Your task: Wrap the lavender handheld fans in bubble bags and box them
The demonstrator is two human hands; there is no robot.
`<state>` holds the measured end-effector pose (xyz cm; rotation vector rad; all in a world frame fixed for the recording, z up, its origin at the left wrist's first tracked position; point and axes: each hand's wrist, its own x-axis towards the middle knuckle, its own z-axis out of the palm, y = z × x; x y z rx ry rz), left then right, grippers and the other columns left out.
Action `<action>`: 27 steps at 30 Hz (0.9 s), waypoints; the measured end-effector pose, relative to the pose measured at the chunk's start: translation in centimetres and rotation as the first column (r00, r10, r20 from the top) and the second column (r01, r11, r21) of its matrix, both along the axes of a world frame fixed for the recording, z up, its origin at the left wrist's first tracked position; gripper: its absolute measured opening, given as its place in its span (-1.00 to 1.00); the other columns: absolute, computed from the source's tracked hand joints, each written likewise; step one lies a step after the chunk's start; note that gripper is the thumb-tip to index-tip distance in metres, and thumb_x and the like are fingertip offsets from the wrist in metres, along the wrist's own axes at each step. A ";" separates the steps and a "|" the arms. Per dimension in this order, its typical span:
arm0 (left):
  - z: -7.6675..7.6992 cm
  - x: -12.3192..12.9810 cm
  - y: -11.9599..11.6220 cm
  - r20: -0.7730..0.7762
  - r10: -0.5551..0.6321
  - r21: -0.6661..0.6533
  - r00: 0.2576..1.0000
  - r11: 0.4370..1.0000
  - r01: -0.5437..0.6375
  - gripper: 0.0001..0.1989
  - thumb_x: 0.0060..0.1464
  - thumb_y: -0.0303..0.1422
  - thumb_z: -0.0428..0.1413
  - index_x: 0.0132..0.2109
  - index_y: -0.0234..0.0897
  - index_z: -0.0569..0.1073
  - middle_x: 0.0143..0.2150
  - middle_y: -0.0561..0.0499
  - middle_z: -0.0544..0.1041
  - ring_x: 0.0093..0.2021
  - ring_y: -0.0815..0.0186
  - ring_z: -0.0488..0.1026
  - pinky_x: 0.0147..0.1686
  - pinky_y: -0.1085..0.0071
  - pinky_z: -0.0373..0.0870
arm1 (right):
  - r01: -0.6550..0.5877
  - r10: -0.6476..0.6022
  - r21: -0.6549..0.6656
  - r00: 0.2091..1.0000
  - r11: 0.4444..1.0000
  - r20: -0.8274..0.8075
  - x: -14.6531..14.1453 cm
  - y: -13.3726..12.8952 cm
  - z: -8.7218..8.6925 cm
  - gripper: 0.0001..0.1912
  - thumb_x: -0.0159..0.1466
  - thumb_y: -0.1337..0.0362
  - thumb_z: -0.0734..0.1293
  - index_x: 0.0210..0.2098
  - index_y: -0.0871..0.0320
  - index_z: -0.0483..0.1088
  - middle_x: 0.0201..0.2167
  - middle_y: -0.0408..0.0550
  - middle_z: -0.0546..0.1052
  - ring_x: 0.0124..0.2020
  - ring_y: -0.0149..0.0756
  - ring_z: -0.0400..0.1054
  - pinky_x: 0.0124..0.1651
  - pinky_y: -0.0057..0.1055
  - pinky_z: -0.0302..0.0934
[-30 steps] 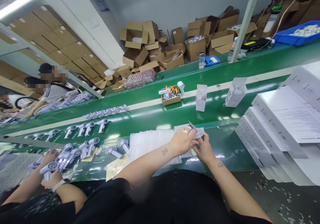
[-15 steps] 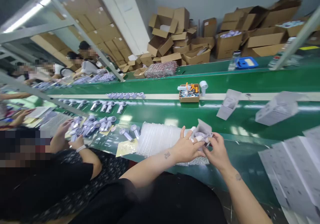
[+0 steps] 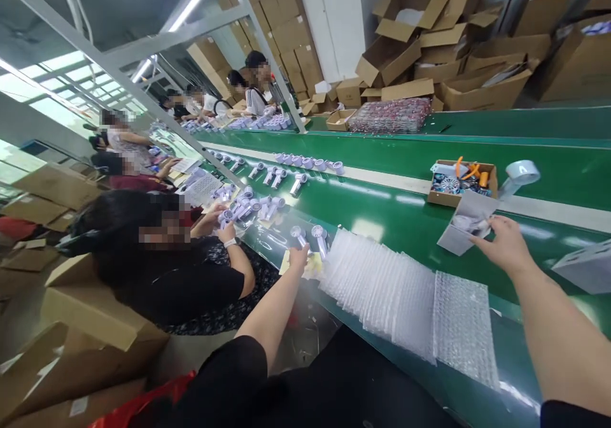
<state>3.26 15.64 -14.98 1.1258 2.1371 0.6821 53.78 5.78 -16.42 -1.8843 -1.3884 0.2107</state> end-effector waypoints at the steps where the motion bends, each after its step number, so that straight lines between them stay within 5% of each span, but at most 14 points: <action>1: -0.8 -0.4 0.5 0.026 0.025 -0.033 0.999 0.999 -0.024 -0.63 -0.13 -0.24 0.20 -0.21 -0.40 0.34 -0.35 -0.17 0.45 -0.26 0.12 0.43 -0.40 0.34 0.33 | 0.047 -0.048 -0.044 0.999 0.998 -0.005 -0.5 -0.1 0.3 -0.77 -0.05 0.18 0.41 -0.57 0.07 0.25 -0.27 0.21 0.37 0.04 0.09 0.16 -0.20 -0.14 0.13; 5: -2.4 -1.3 1.8 0.143 0.089 -0.093 0.986 0.993 -0.077 -0.76 -0.19 -0.31 0.21 -0.40 -0.31 0.31 -0.48 -0.10 0.41 -0.32 0.08 0.45 -0.44 0.32 0.30 | 0.236 -0.237 -0.025 0.970 0.971 -0.052 -4.1 -3.8 2.8 -0.78 -0.01 0.31 0.38 -0.34 0.15 0.35 0.17 0.30 0.13 0.09 0.05 0.18 -0.24 -0.23 0.21; 8: -1.6 -1.2 1.9 0.271 0.074 -0.055 0.960 0.997 -0.061 -0.84 -0.06 -0.28 0.06 -0.44 -0.27 0.26 -0.51 -0.03 0.38 -0.39 0.21 0.45 -0.44 0.39 0.31 | 0.333 -0.330 -0.035 0.909 0.942 -0.253 -8.8 -9.4 4.0 -0.77 0.07 0.19 0.35 -0.27 0.08 0.36 -0.09 0.14 0.41 -0.18 -0.12 0.37 -0.25 -0.23 0.26; 11: -0.1 1.3 0.0 0.417 -0.019 0.003 0.909 1.000 0.020 -0.82 0.01 -0.24 -0.06 -0.38 -0.28 0.27 -0.44 0.00 0.40 -0.42 0.36 0.43 -0.44 0.47 0.33 | 0.245 -0.349 -0.248 0.635 0.937 -0.689 -14.9 -14.2 3.3 -0.70 0.04 0.05 0.38 -0.36 0.11 0.35 -0.50 -0.07 0.45 -0.49 -0.28 0.36 -0.42 -0.31 0.29; 13: 0.8 4.7 -3.1 0.545 -0.143 0.027 0.826 0.988 0.153 -0.77 -0.05 -0.19 0.00 -0.33 -0.29 0.30 -0.41 0.02 0.42 -0.46 0.41 0.41 -0.47 0.51 0.32 | 0.183 -0.351 -0.302 0.373 0.935 -0.859 -18.7 -15.6 2.4 -0.65 0.00 0.04 0.42 -0.34 0.12 0.34 -0.41 -0.05 0.48 -0.45 -0.30 0.40 -0.41 -0.35 0.31; 15: 1.2 9.0 -7.4 0.728 -0.303 0.045 0.615 0.916 0.398 -0.70 -0.12 -0.16 0.08 -0.31 -0.30 0.33 -0.43 0.04 0.42 -0.51 0.43 0.39 -0.55 0.53 0.27 | 0.124 -0.249 -0.236 0.101 0.964 -0.963 -21.2 -15.7 1.6 -0.61 0.05 0.00 0.38 -0.24 0.08 0.31 -0.17 0.02 0.50 -0.24 -0.22 0.44 -0.23 -0.26 0.35; 17: 1.0 13.5 -12.0 0.797 -0.410 0.003 0.443 0.737 0.676 -0.68 -0.13 -0.15 0.12 -0.33 -0.33 0.33 -0.51 0.05 0.38 -0.57 0.43 0.36 -0.60 0.53 0.24 | 0.134 -0.133 -0.137 -0.034 0.981 -0.991 -21.7 -15.6 1.1 -0.61 0.10 -0.05 0.32 -0.20 0.06 0.29 -0.01 0.01 0.45 -0.10 -0.19 0.41 -0.12 -0.19 0.34; 20: -0.5 19.4 -17.5 0.779 -0.599 0.006 0.187 0.305 0.952 -0.61 -0.06 -0.10 0.11 -0.23 -0.36 0.36 -0.52 0.04 0.40 -0.54 0.37 0.38 -0.55 0.47 0.32 | 0.318 -0.145 -0.157 -0.059 0.935 -0.988 -19.4 -17.0 0.5 -0.62 0.04 0.01 0.39 -0.25 0.08 0.29 -0.18 -0.05 0.54 -0.22 -0.19 0.46 -0.21 -0.21 0.38; 22: -1.9 22.3 -19.5 0.586 -0.809 0.038 0.045 0.083 0.996 -0.61 0.06 -0.08 0.03 -0.15 -0.34 0.36 -0.44 -0.01 0.44 -0.41 0.29 0.44 -0.40 0.37 0.39 | 0.481 -0.207 -0.242 -0.125 0.843 -0.970 -16.7 -19.7 0.1 -0.61 -0.03 0.10 0.45 -0.29 0.10 0.30 -0.38 -0.10 0.56 -0.37 -0.20 0.47 -0.31 -0.25 0.40; 24: -3.5 24.2 -20.5 0.237 -0.967 -0.004 -0.094 -0.098 0.995 -0.62 0.10 -0.10 0.00 -0.11 -0.35 0.36 -0.27 -0.13 0.47 -0.20 0.16 0.44 -0.21 0.22 0.38 | 0.584 -0.225 -0.306 -0.209 0.752 -0.952 -14.1 -23.5 -0.4 -0.62 -0.05 0.15 0.46 -0.29 0.11 0.31 -0.46 -0.13 0.55 -0.45 -0.22 0.47 -0.36 -0.26 0.42; 27: -5.6 26.0 -20.9 -0.080 -0.937 -0.206 -0.339 -0.317 0.926 -0.68 0.02 -0.27 0.12 -0.12 -0.40 0.38 -0.07 -0.30 0.41 -0.02 -0.03 0.34 -0.11 0.09 0.31 | 0.618 -0.225 -0.343 -0.263 0.707 -0.938 -11.8 -29.2 -0.7 -0.64 -0.04 0.21 0.45 -0.26 0.10 0.33 -0.45 -0.15 0.54 -0.45 -0.22 0.46 -0.37 -0.24 0.44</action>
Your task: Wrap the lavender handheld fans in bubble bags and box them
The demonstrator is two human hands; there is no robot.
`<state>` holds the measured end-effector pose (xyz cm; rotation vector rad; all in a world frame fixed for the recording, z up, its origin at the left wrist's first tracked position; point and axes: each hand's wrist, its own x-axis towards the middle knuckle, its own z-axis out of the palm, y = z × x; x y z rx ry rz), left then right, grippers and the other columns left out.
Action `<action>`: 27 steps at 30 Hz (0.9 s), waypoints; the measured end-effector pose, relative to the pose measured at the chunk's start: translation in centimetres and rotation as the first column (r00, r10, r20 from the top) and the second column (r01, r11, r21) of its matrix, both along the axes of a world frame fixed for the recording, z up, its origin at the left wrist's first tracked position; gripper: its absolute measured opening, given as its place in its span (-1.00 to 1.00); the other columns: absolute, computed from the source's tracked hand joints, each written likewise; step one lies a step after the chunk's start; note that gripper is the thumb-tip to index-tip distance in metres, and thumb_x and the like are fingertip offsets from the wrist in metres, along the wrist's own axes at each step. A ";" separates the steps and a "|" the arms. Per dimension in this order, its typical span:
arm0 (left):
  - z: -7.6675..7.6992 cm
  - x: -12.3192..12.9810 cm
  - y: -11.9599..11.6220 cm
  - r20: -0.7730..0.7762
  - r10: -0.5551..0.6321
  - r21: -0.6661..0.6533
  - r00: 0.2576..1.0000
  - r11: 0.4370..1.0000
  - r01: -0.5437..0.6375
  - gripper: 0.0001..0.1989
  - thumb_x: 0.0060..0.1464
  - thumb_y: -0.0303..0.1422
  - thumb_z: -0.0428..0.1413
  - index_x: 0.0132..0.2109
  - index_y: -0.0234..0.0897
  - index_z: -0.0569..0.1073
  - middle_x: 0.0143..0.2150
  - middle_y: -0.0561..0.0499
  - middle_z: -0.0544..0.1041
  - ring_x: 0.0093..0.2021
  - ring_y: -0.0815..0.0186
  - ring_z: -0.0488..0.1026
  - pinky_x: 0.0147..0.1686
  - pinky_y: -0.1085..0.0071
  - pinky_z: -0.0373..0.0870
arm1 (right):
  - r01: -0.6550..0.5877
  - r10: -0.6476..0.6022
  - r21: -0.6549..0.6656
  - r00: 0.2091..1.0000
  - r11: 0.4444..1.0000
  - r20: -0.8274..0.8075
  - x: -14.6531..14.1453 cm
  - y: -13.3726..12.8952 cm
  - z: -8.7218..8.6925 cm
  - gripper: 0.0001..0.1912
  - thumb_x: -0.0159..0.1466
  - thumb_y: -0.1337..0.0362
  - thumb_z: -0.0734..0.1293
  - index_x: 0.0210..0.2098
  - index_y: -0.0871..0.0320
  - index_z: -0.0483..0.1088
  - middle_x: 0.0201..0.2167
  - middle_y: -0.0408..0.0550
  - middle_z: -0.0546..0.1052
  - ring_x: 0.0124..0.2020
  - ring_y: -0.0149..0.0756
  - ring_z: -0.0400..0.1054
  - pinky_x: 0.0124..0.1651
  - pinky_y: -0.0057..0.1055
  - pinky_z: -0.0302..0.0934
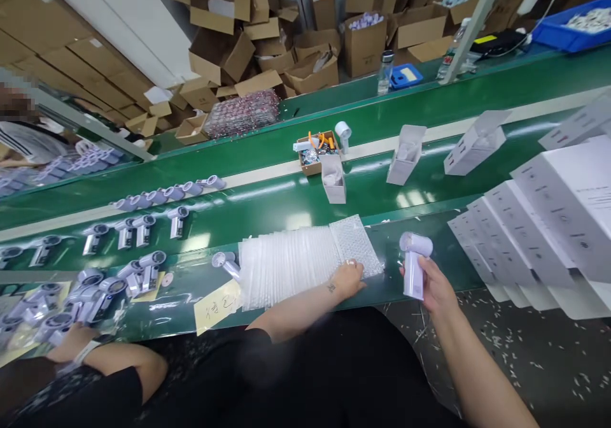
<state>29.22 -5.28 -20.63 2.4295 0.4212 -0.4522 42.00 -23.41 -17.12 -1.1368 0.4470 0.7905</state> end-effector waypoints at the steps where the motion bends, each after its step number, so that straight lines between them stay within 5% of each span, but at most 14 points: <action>1: -0.5 0.4 0.0 -0.039 -0.049 0.025 0.998 0.998 0.050 -0.73 0.00 -0.36 0.12 -0.14 -0.41 0.39 -0.07 -0.31 0.40 -0.01 -0.04 0.34 -0.11 0.09 0.31 | -0.012 0.012 -0.003 1.000 1.000 -0.022 0.3 -1.5 0.0 -0.64 -0.04 0.22 0.46 -0.27 0.09 0.34 -0.44 -0.15 0.54 -0.45 -0.22 0.46 -0.36 -0.25 0.44; 5: -1.3 1.4 0.2 -0.079 -0.035 0.004 0.996 0.999 0.036 -0.82 -0.01 -0.56 0.00 -0.25 -0.39 0.45 -0.19 -0.24 0.47 -0.09 0.07 0.40 -0.10 0.18 0.30 | -0.143 0.144 0.020 0.976 0.990 -0.166 -0.6 -4.3 0.4 -0.65 -0.06 0.23 0.47 -0.30 0.10 0.35 -0.44 -0.13 0.54 -0.46 -0.29 0.45 -0.36 -0.36 0.43; 9: 0.0 2.3 0.3 -0.042 0.047 -0.038 0.998 0.998 -0.049 -0.78 0.08 -0.46 -0.06 -0.23 -0.29 0.48 -0.23 -0.07 0.51 -0.17 0.24 0.42 -0.14 0.36 0.30 | -0.358 0.374 0.113 0.908 0.927 -0.189 -2.2 -2.5 0.7 -0.63 -0.04 0.26 0.47 -0.24 0.09 0.35 -0.44 -0.14 0.51 -0.48 -0.35 0.42 -0.41 -0.42 0.39; 11: 0.8 2.5 0.2 -0.015 0.121 -0.170 0.993 0.978 -0.121 -0.79 0.07 -0.42 -0.04 -0.23 -0.28 0.49 -0.32 0.02 0.51 -0.28 0.33 0.42 -0.25 0.45 0.31 | -0.467 0.493 0.188 0.860 0.864 -0.129 -2.6 -0.9 0.7 -0.59 -0.03 0.27 0.46 -0.19 0.08 0.34 -0.43 -0.15 0.49 -0.44 -0.34 0.41 -0.42 -0.41 0.38; 13: 1.5 2.5 0.2 -0.024 0.271 -0.389 0.962 0.884 -0.259 -0.81 0.01 -0.43 0.00 -0.27 -0.33 0.49 -0.45 0.06 0.47 -0.43 0.39 0.37 -0.39 0.51 0.28 | -0.544 0.569 0.232 0.820 0.807 -0.058 -2.6 0.5 0.5 -0.55 -0.03 0.28 0.45 -0.15 0.07 0.33 -0.43 -0.17 0.45 -0.42 -0.33 0.39 -0.42 -0.39 0.37; 16: 2.3 2.3 0.7 -0.087 0.514 -0.622 0.853 0.641 -0.450 -0.84 -0.01 -0.41 0.02 -0.32 -0.40 0.46 -0.54 0.09 0.38 -0.54 0.45 0.26 -0.47 0.53 0.21 | -0.593 0.608 0.187 0.794 0.783 -0.024 -2.3 1.6 0.3 -0.53 -0.01 0.30 0.44 -0.10 0.04 0.30 -0.41 -0.21 0.42 -0.44 -0.39 0.35 -0.41 -0.40 0.35; 18: 2.8 2.1 1.0 -0.063 0.561 -0.656 0.826 0.600 -0.457 -0.84 0.00 -0.38 0.04 -0.33 -0.40 0.44 -0.53 0.09 0.37 -0.53 0.46 0.26 -0.44 0.51 0.23 | -0.602 0.609 0.109 0.792 0.791 -0.044 -2.2 1.7 0.4 -0.52 0.00 0.30 0.43 -0.09 0.01 0.29 -0.39 -0.23 0.41 -0.46 -0.41 0.33 -0.41 -0.39 0.34; 20: 3.4 1.8 1.2 0.057 0.491 -0.607 0.869 0.709 -0.361 -0.87 0.02 -0.39 0.04 -0.34 -0.37 0.43 -0.48 0.07 0.40 -0.46 0.42 0.30 -0.36 0.48 0.26 | -0.597 0.597 0.021 0.800 0.802 -0.050 -2.3 1.8 0.6 -0.55 -0.01 0.30 0.43 -0.12 0.02 0.28 -0.37 -0.21 0.42 -0.46 -0.41 0.33 -0.42 -0.38 0.33; 23: 4.6 1.1 1.3 0.331 0.157 -0.334 0.931 0.942 -0.040 -0.86 0.05 -0.45 -0.02 -0.30 -0.33 0.44 -0.37 -0.01 0.44 -0.30 0.34 0.35 -0.20 0.40 0.29 | -0.556 0.556 -0.075 0.831 0.828 -0.023 -3.0 2.1 1.2 -0.60 -0.03 0.31 0.43 -0.21 0.05 0.27 -0.35 -0.18 0.43 -0.46 -0.39 0.33 -0.43 -0.38 0.32; 25: 5.3 0.4 1.4 0.425 -0.144 -0.080 0.894 0.977 0.196 -0.81 0.03 -0.51 -0.04 -0.23 -0.34 0.43 -0.31 -0.07 0.44 -0.22 0.28 0.34 -0.13 0.36 0.28 | -0.522 0.523 -0.100 0.852 0.847 -0.027 -3.7 2.6 1.6 -0.59 -0.05 0.31 0.43 -0.22 0.05 0.26 -0.36 -0.19 0.44 -0.46 -0.38 0.34 -0.44 -0.38 0.32; 27: 5.6 -0.3 1.6 0.420 -0.367 0.104 0.830 0.928 0.358 -0.77 -0.01 -0.54 -0.04 -0.19 -0.35 0.42 -0.30 -0.10 0.42 -0.19 0.24 0.32 -0.13 0.34 0.28 | -0.473 0.471 -0.091 0.881 0.876 -0.042 -4.6 3.1 1.9 -0.52 -0.07 0.32 0.44 -0.19 0.03 0.23 -0.36 -0.21 0.44 -0.48 -0.38 0.34 -0.46 -0.39 0.32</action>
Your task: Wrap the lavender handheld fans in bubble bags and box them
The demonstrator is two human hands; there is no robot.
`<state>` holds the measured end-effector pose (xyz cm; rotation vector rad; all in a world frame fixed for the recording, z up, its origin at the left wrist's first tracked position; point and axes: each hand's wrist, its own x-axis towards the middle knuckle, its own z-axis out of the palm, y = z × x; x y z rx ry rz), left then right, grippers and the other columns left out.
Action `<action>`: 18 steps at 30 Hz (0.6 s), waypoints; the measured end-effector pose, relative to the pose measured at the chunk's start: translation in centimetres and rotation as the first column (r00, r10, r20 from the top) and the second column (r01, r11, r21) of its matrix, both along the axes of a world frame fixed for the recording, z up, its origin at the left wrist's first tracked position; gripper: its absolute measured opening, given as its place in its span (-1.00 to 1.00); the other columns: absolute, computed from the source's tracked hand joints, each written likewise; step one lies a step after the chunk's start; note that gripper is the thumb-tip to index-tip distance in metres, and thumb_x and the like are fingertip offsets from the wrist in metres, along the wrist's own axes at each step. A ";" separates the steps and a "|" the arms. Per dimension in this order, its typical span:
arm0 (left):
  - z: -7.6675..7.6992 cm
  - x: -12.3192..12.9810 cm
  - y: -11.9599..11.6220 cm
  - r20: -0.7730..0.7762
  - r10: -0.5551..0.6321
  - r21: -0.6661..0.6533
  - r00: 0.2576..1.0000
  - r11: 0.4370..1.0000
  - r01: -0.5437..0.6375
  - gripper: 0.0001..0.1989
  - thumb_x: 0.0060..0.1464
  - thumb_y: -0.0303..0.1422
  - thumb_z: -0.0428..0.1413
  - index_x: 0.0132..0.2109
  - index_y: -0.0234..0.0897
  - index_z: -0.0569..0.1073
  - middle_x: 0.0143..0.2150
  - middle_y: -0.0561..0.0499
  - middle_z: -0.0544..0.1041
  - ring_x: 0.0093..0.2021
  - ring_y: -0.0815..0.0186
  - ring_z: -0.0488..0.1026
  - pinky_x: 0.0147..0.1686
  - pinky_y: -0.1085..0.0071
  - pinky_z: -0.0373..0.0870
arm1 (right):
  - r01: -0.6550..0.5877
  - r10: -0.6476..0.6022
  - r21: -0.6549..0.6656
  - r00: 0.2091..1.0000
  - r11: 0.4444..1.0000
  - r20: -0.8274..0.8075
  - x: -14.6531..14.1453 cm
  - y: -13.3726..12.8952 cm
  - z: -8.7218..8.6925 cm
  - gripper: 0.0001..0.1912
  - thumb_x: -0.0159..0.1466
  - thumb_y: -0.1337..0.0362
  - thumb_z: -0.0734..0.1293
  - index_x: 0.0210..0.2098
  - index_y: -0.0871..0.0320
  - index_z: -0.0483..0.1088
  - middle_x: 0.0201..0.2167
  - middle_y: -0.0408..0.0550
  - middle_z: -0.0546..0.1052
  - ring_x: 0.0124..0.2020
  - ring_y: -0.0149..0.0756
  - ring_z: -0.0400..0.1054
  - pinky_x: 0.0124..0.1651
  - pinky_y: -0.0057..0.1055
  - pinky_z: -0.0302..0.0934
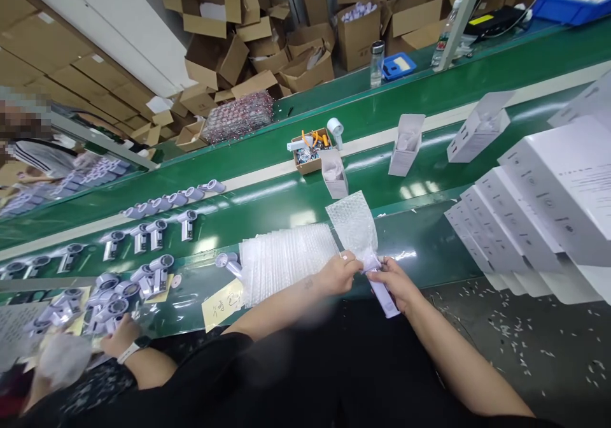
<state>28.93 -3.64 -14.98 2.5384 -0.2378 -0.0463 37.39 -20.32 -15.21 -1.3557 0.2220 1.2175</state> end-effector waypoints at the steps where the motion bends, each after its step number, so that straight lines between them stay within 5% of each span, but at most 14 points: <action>1: 0.1 -0.2 0.1 0.009 -0.036 0.047 0.999 0.998 0.036 -0.76 -0.02 -0.55 -0.04 -0.19 -0.35 0.42 -0.31 -0.10 0.42 -0.19 0.23 0.32 -0.14 0.34 0.28 | 0.033 -0.033 0.003 0.999 0.999 -0.009 -0.5 0.3 0.1 -0.48 -0.08 0.32 0.45 -0.16 0.01 0.22 -0.36 -0.22 0.44 -0.48 -0.39 0.34 -0.47 -0.39 0.32; 6: -0.1 0.0 -0.8 0.035 0.160 0.033 0.986 0.986 -0.161 -0.82 0.12 -0.44 -0.08 -0.29 -0.34 0.41 -0.36 -0.07 0.37 -0.26 0.26 0.31 -0.21 0.34 0.29 | 0.107 -0.107 -0.007 0.994 0.994 0.019 -3.3 1.6 0.0 -0.28 -0.10 0.32 0.46 0.02 -0.06 0.13 -0.43 -0.25 0.46 -0.50 -0.36 0.37 -0.50 -0.42 0.30; 10: 0.3 -0.1 -1.5 0.092 0.028 -0.033 0.995 0.999 -0.025 -0.86 0.11 -0.42 -0.03 -0.28 -0.31 0.42 -0.32 -0.08 0.35 -0.20 0.23 0.29 -0.16 0.30 0.28 | 0.211 -0.213 0.041 0.975 0.977 0.060 -4.5 2.2 -0.1 -0.39 -0.12 0.36 0.46 -0.10 0.02 0.19 -0.49 -0.27 0.44 -0.57 -0.40 0.34 -0.52 -0.47 0.28; 14: 0.5 -0.9 0.1 0.055 0.252 -0.194 0.966 0.952 -0.237 -0.68 0.05 -0.23 0.11 -0.10 -0.35 0.38 -0.21 -0.10 0.35 -0.14 0.21 0.28 -0.13 0.30 0.28 | 0.243 -0.246 0.047 0.965 0.969 0.089 -5.2 1.9 0.7 -0.50 -0.09 0.27 0.49 -0.24 0.04 0.18 -0.46 -0.27 0.43 -0.53 -0.37 0.36 -0.53 -0.35 0.35; 16: 0.1 -1.1 1.0 0.029 0.253 -0.228 0.967 0.944 -0.240 -0.61 0.02 -0.19 0.15 -0.06 -0.33 0.38 -0.21 -0.08 0.35 -0.15 0.22 0.29 -0.13 0.31 0.28 | 0.249 -0.252 0.047 0.963 0.967 0.093 -5.6 1.8 1.1 -0.52 -0.09 0.26 0.49 -0.28 0.07 0.18 -0.44 -0.24 0.44 -0.52 -0.36 0.37 -0.51 -0.32 0.38; 18: -0.6 -1.2 1.4 0.023 0.254 -0.220 0.967 0.945 -0.243 -0.75 0.10 -0.25 0.08 -0.13 -0.31 0.43 -0.29 -0.04 0.37 -0.19 0.26 0.31 -0.13 0.32 0.27 | 0.274 -0.275 0.029 0.959 0.961 0.071 -6.1 1.8 1.2 -0.55 -0.08 0.26 0.48 -0.28 0.09 0.19 -0.45 -0.22 0.45 -0.52 -0.35 0.38 -0.50 -0.31 0.39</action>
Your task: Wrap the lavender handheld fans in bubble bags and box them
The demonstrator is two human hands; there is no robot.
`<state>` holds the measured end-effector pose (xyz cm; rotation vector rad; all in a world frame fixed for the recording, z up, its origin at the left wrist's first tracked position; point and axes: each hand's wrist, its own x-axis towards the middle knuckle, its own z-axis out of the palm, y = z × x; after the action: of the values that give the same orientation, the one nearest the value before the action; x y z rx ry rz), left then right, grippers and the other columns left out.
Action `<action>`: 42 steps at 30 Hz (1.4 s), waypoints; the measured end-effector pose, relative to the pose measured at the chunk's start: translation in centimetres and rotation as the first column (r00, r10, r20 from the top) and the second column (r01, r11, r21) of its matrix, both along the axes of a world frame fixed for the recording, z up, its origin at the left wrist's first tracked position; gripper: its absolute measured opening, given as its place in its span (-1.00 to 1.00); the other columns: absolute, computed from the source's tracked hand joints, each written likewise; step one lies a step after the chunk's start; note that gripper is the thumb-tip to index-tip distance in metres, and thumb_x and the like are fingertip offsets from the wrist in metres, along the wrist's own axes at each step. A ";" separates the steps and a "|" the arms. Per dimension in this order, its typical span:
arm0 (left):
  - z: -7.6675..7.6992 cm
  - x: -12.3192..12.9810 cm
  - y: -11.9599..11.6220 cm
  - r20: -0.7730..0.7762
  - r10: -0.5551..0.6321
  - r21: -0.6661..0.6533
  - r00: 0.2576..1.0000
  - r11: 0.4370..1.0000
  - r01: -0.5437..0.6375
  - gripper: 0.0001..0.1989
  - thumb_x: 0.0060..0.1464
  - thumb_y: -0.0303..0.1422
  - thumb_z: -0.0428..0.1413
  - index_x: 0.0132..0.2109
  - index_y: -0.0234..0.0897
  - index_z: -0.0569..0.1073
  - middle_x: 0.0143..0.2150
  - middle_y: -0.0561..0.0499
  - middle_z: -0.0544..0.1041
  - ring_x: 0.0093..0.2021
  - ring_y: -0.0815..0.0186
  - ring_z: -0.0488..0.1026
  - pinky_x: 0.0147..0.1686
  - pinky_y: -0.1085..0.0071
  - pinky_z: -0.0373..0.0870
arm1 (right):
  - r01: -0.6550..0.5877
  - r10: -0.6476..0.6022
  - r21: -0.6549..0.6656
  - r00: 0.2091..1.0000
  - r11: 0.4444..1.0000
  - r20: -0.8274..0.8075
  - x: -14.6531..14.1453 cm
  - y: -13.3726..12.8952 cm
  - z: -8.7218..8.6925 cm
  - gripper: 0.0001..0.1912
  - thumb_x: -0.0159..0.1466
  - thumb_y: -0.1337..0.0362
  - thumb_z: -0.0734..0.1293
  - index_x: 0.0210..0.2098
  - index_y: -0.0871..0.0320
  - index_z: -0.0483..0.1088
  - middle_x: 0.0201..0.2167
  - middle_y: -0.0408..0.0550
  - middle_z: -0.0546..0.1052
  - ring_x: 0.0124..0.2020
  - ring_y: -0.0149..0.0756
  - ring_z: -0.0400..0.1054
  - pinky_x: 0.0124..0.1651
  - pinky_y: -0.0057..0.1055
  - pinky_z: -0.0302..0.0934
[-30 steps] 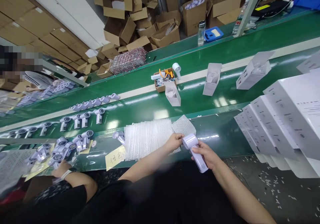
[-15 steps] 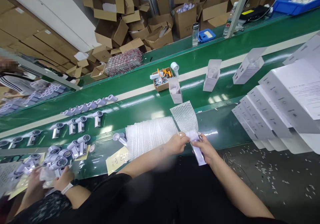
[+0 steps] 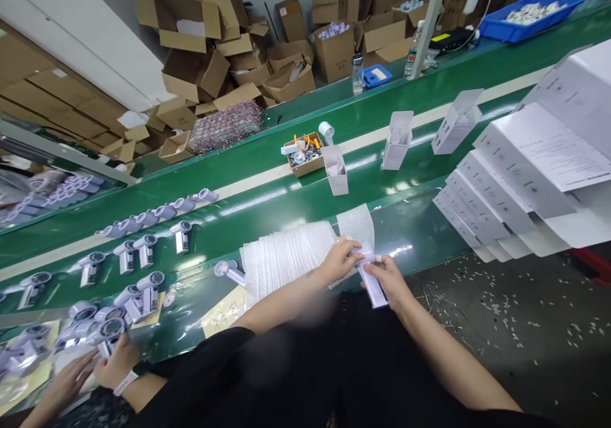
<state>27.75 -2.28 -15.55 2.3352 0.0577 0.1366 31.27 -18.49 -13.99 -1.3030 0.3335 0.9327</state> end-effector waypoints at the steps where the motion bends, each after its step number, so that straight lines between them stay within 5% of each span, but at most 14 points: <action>1: -0.4 0.0 0.0 -0.007 0.024 0.010 1.000 1.000 -0.024 -0.81 0.14 -0.30 0.03 -0.18 -0.31 0.45 -0.32 -0.03 0.38 -0.22 0.27 0.31 -0.14 0.33 0.27 | 0.019 -0.019 -0.003 1.000 1.000 -0.012 -0.3 0.1 0.0 -0.56 -0.08 0.28 0.47 -0.28 0.10 0.20 -0.46 -0.22 0.45 -0.52 -0.35 0.39 -0.49 -0.31 0.39; 5: -1.6 -0.4 -1.0 -0.030 0.083 0.120 0.996 0.990 -0.079 -0.79 0.15 -0.47 -0.07 -0.32 -0.36 0.45 -0.39 -0.07 0.38 -0.29 0.27 0.33 -0.22 0.34 0.31 | 0.080 -0.080 -0.004 0.996 0.997 -0.028 -1.4 0.3 -0.5 -0.49 -0.08 0.35 0.46 -0.17 0.05 0.20 -0.47 -0.26 0.46 -0.54 -0.35 0.40 -0.51 -0.35 0.39; 10: -1.1 -1.5 -1.6 0.130 -0.353 0.309 0.927 0.902 0.301 -0.82 0.14 -0.40 -0.06 -0.27 -0.35 0.42 -0.34 -0.12 0.38 -0.20 0.18 0.32 -0.17 0.27 0.31 | 0.177 -0.175 0.011 0.978 0.984 -0.112 -1.6 0.4 -0.8 -0.58 0.00 0.39 0.39 -0.16 0.06 0.23 -0.57 -0.26 0.45 -0.62 -0.36 0.39 -0.59 -0.45 0.34; 16: -1.3 -1.1 -0.5 0.037 -0.140 0.168 0.989 0.977 0.132 -0.72 0.17 -0.30 -0.01 -0.01 -0.34 0.30 -0.14 -0.13 0.40 -0.08 0.22 0.34 -0.08 0.28 0.32 | 0.332 -0.335 -0.048 0.932 0.942 -0.141 -0.8 -0.3 -0.6 -0.75 0.11 0.32 0.36 -0.34 0.10 0.15 -0.53 -0.16 0.47 -0.54 -0.28 0.45 -0.46 -0.29 0.44; 22: -0.7 -0.5 -2.1 -0.079 -0.136 0.085 0.988 0.986 0.142 -0.83 0.14 -0.45 -0.05 -0.19 -0.31 0.42 -0.22 -0.09 0.47 -0.16 0.25 0.42 -0.11 0.32 0.34 | 0.337 -0.349 -0.097 0.924 0.937 -0.156 0.4 -0.5 -0.6 -0.89 0.19 0.38 0.26 -0.33 0.12 0.19 -0.51 -0.15 0.47 -0.50 -0.34 0.45 -0.38 -0.37 0.44; 25: 0.7 0.1 -3.0 -0.141 -0.026 -0.182 0.990 0.983 0.000 -0.87 0.09 -0.43 -0.01 -0.24 -0.30 0.43 -0.33 -0.01 0.49 -0.33 0.33 0.45 -0.24 0.39 0.39 | 0.274 -0.293 -0.131 0.943 0.953 -0.157 1.1 -0.8 -0.3 -0.93 0.20 0.43 0.21 -0.36 0.15 0.21 -0.53 -0.15 0.46 -0.52 -0.40 0.43 -0.38 -0.45 0.40; 27: 1.8 0.7 -3.4 -0.255 0.044 -0.432 0.966 0.889 -0.154 -0.88 0.05 -0.42 0.03 -0.25 -0.31 0.42 -0.48 0.07 0.44 -0.52 0.41 0.41 -0.43 0.47 0.38 | 0.189 -0.211 -0.148 0.966 0.971 -0.147 1.9 -1.5 0.4 -0.93 0.17 0.41 0.26 -0.40 0.16 0.24 -0.57 -0.15 0.45 -0.57 -0.38 0.39 -0.46 -0.44 0.36; 30: 3.5 1.5 -3.5 -0.381 0.068 -0.689 0.922 0.645 -0.332 -0.86 -0.05 -0.42 0.10 -0.27 -0.36 0.39 -0.64 0.16 0.35 -0.66 0.48 0.31 -0.60 0.55 0.28 | 0.068 -0.084 -0.162 0.992 0.984 -0.092 4.1 -3.3 2.4 -0.89 0.06 0.38 0.36 -0.50 0.19 0.30 -0.69 -0.23 0.38 -0.69 -0.45 0.25 -0.63 -0.54 0.18; 32: 4.6 1.8 -3.7 -0.419 0.096 -0.769 0.903 0.491 -0.409 -0.84 -0.14 -0.43 0.14 -0.33 -0.38 0.37 -0.67 0.16 0.34 -0.69 0.50 0.27 -0.65 0.58 0.22 | -0.049 0.067 -0.215 0.995 0.975 0.076 6.0 -4.7 4.3 -0.88 0.03 0.36 0.38 -0.57 0.19 0.33 -0.73 -0.28 0.33 -0.70 -0.52 0.15 -0.66 -0.60 0.04; 34: 5.8 1.9 -4.1 -0.425 0.115 -0.816 0.898 0.381 -0.435 -0.80 -0.21 -0.41 0.18 -0.37 -0.38 0.36 -0.68 0.14 0.35 -0.70 0.51 0.26 -0.68 0.60 0.18 | -0.166 0.275 -0.325 0.904 0.931 0.327 7.6 -5.5 6.3 -0.87 0.04 0.29 0.36 -0.59 0.17 0.37 -0.71 -0.28 0.34 -0.66 -0.53 0.14 -0.63 -0.61 0.01; 37: 7.6 2.1 -5.0 -0.390 0.104 -0.861 0.915 0.311 -0.402 -0.74 -0.26 -0.38 0.22 -0.36 -0.37 0.36 -0.68 0.14 0.35 -0.69 0.51 0.26 -0.69 0.61 0.15 | -0.224 0.460 -0.441 0.693 0.869 0.555 8.8 -5.7 8.9 -0.80 0.05 0.20 0.34 -0.63 0.15 0.37 -0.52 -0.17 0.47 -0.53 -0.44 0.24 -0.52 -0.55 0.13; 42: 9.6 2.7 -4.0 -0.350 0.069 -0.888 0.934 0.293 -0.355 -0.68 -0.24 -0.32 0.26 -0.32 -0.37 0.36 -0.63 0.15 0.32 -0.66 0.52 0.26 -0.68 0.61 0.14 | -0.208 0.414 -0.384 0.687 0.900 0.597 9.1 -5.7 11.9 -0.77 0.05 0.18 0.33 -0.62 0.18 0.35 -0.07 -0.01 0.46 -0.43 -0.36 0.38 -0.37 -0.41 0.30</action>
<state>30.40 -6.27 -5.94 1.0762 0.4658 -0.0675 40.34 -24.22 -2.07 -1.9185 -0.3555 0.6382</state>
